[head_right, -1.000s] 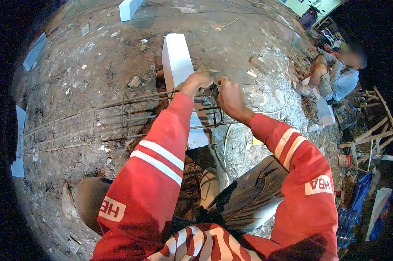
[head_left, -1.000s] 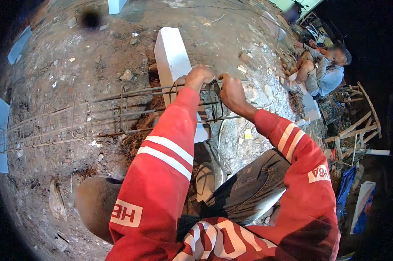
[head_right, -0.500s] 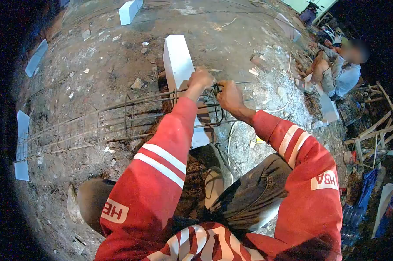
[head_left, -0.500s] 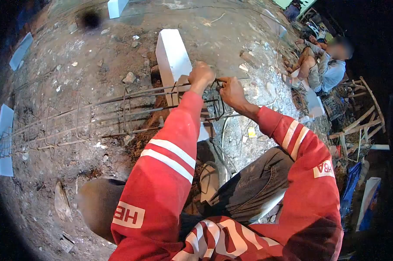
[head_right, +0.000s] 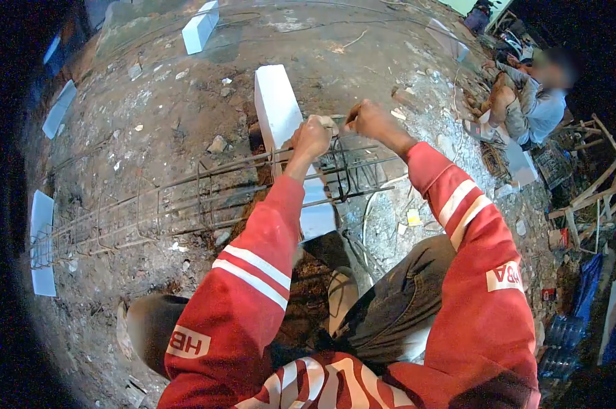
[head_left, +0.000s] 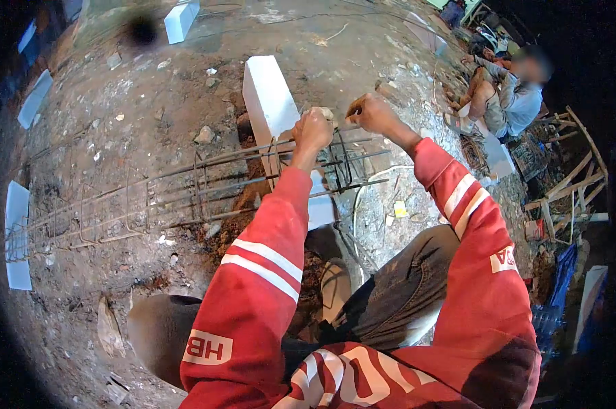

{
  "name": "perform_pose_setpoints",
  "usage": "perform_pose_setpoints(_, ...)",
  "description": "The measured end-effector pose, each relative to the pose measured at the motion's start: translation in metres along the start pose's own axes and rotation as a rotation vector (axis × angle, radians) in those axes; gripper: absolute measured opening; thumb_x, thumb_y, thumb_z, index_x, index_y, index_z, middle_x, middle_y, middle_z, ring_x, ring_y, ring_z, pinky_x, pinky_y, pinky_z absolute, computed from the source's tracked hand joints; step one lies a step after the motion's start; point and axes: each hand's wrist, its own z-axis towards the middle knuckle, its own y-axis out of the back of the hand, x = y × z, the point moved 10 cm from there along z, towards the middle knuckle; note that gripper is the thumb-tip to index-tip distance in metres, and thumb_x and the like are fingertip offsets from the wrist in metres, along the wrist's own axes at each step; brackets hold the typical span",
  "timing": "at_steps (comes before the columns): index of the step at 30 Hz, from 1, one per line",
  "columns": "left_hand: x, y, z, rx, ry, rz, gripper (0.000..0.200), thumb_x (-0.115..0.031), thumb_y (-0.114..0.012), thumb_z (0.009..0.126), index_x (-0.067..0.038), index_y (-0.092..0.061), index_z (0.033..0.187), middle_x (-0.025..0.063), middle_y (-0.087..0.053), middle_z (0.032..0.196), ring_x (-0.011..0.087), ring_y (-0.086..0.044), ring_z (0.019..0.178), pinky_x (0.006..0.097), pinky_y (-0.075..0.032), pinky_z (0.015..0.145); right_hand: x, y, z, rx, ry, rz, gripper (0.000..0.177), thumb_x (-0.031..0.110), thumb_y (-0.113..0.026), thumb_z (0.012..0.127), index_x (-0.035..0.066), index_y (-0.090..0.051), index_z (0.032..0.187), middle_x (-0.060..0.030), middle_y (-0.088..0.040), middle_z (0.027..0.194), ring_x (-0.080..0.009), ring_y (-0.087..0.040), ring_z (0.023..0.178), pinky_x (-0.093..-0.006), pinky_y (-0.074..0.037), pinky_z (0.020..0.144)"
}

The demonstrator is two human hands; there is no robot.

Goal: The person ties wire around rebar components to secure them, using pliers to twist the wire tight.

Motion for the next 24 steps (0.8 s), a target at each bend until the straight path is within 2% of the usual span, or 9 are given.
perform_pose_setpoints(2, -0.001, 0.007, -0.007, -0.043, 0.025, 0.016, 0.023, -0.023, -0.068, 0.079, -0.014, -0.073, 0.1, 0.0193, -0.07, 0.099, 0.0411, -0.066, 0.095, 0.0478, -0.052, 0.081, 0.01, -0.006, 0.001, 0.067, 0.093, 0.085, 0.022, 0.02, -0.073, 0.077, 0.0, -0.073, 0.086, -0.0163, -0.07, 0.078, -0.0289, -0.068, 0.072, -0.0379, -0.052, 0.068)
perform_pose_setpoints(5, 0.001, 0.003, 0.0, -0.083, 0.02, 0.069, 0.025, -0.019, -0.065, 0.08, -0.012, -0.073, 0.102, 0.0203, -0.07, 0.1, 0.0422, -0.066, 0.094, 0.0491, -0.052, 0.08, 0.028, -0.013, -0.009, 0.159, 0.196, 0.118, 0.023, 0.019, -0.073, 0.075, -0.001, -0.072, 0.087, -0.0172, -0.069, 0.076, -0.0258, -0.067, 0.07, -0.0367, -0.051, 0.068)
perform_pose_setpoints(9, -0.009, 0.008, -0.006, -0.188, -0.064, 0.053, 0.026, -0.014, -0.06, 0.079, -0.008, -0.072, 0.101, 0.0222, -0.069, 0.099, 0.0436, -0.066, 0.094, 0.0508, -0.052, 0.08, 0.021, -0.033, -0.013, 0.224, 0.086, 0.115, 0.023, 0.019, -0.073, 0.075, 0.0, -0.073, 0.088, -0.0178, -0.069, 0.076, -0.0252, -0.067, 0.07, -0.0364, -0.051, 0.069)
perform_pose_setpoints(12, -0.01, 0.005, -0.006, -0.128, -0.079, 0.102, 0.022, -0.014, -0.06, 0.08, -0.009, -0.072, 0.097, 0.0225, -0.069, 0.098, 0.0436, -0.066, 0.091, 0.0509, -0.052, 0.078, 0.025, -0.02, -0.007, 0.063, 0.196, 0.15, 0.024, 0.018, -0.074, 0.073, 0.001, -0.074, 0.09, -0.0186, -0.07, 0.078, -0.0269, -0.068, 0.07, -0.0369, -0.052, 0.069)
perform_pose_setpoints(14, -0.012, 0.006, -0.005, -0.127, -0.074, 0.094, 0.02, -0.013, -0.06, 0.08, -0.009, -0.072, 0.095, 0.0225, -0.069, 0.097, 0.0435, -0.066, 0.09, 0.0511, -0.052, 0.077, 0.013, -0.012, 0.001, 0.027, 0.104, -0.019, 0.025, 0.019, -0.076, 0.073, 0.001, -0.074, 0.091, -0.0197, -0.071, 0.081, -0.0296, -0.069, 0.072, -0.0379, -0.053, 0.071)
perform_pose_setpoints(16, -0.011, 0.004, -0.01, -0.116, -0.058, 0.089, 0.018, -0.013, -0.06, 0.08, -0.009, -0.072, 0.093, 0.0224, -0.069, 0.096, 0.0435, -0.066, 0.088, 0.0513, -0.052, 0.075, -0.004, -0.017, 0.01, 0.046, 0.041, 0.013, 0.025, 0.023, -0.078, 0.072, 0.004, -0.076, 0.089, -0.0193, -0.071, 0.083, -0.0305, -0.069, 0.075, -0.04, -0.053, 0.071)
perform_pose_setpoints(18, -0.014, 0.004, -0.01, -0.136, -0.137, 0.057, 0.014, -0.014, -0.06, 0.082, -0.01, -0.072, 0.089, 0.0217, -0.069, 0.093, 0.042, -0.066, 0.087, 0.0516, -0.051, 0.073, -0.026, -0.025, 0.025, 0.059, -0.015, 0.048, 0.026, 0.028, -0.081, 0.072, 0.008, -0.077, 0.088, -0.0189, -0.072, 0.085, -0.0314, -0.07, 0.078, -0.0421, -0.053, 0.072)
perform_pose_setpoints(21, -0.019, 0.011, -0.018, -0.22, -0.245, 0.058, 0.015, -0.018, -0.066, 0.081, -0.014, -0.07, 0.095, 0.0205, -0.069, 0.088, 0.0412, -0.066, 0.085, 0.0511, -0.051, 0.074, -0.039, -0.03, 0.037, 0.102, -0.02, 0.101, 0.03, 0.031, -0.082, 0.072, 0.009, -0.077, 0.091, -0.0168, -0.072, 0.086, -0.0301, -0.069, 0.079, -0.0403, -0.053, 0.073)
perform_pose_setpoints(24, -0.019, 0.008, -0.016, -0.194, -0.267, 0.034, 0.014, -0.015, -0.065, 0.082, -0.014, -0.07, 0.095, 0.0187, -0.069, 0.085, 0.0404, -0.066, 0.084, 0.0507, -0.05, 0.071, -0.028, -0.036, 0.038, 0.207, 0.08, 0.059, 0.032, 0.034, -0.082, 0.073, 0.008, -0.077, 0.091, -0.013, -0.073, 0.08, -0.024, -0.067, 0.073, -0.0383, -0.051, 0.069)
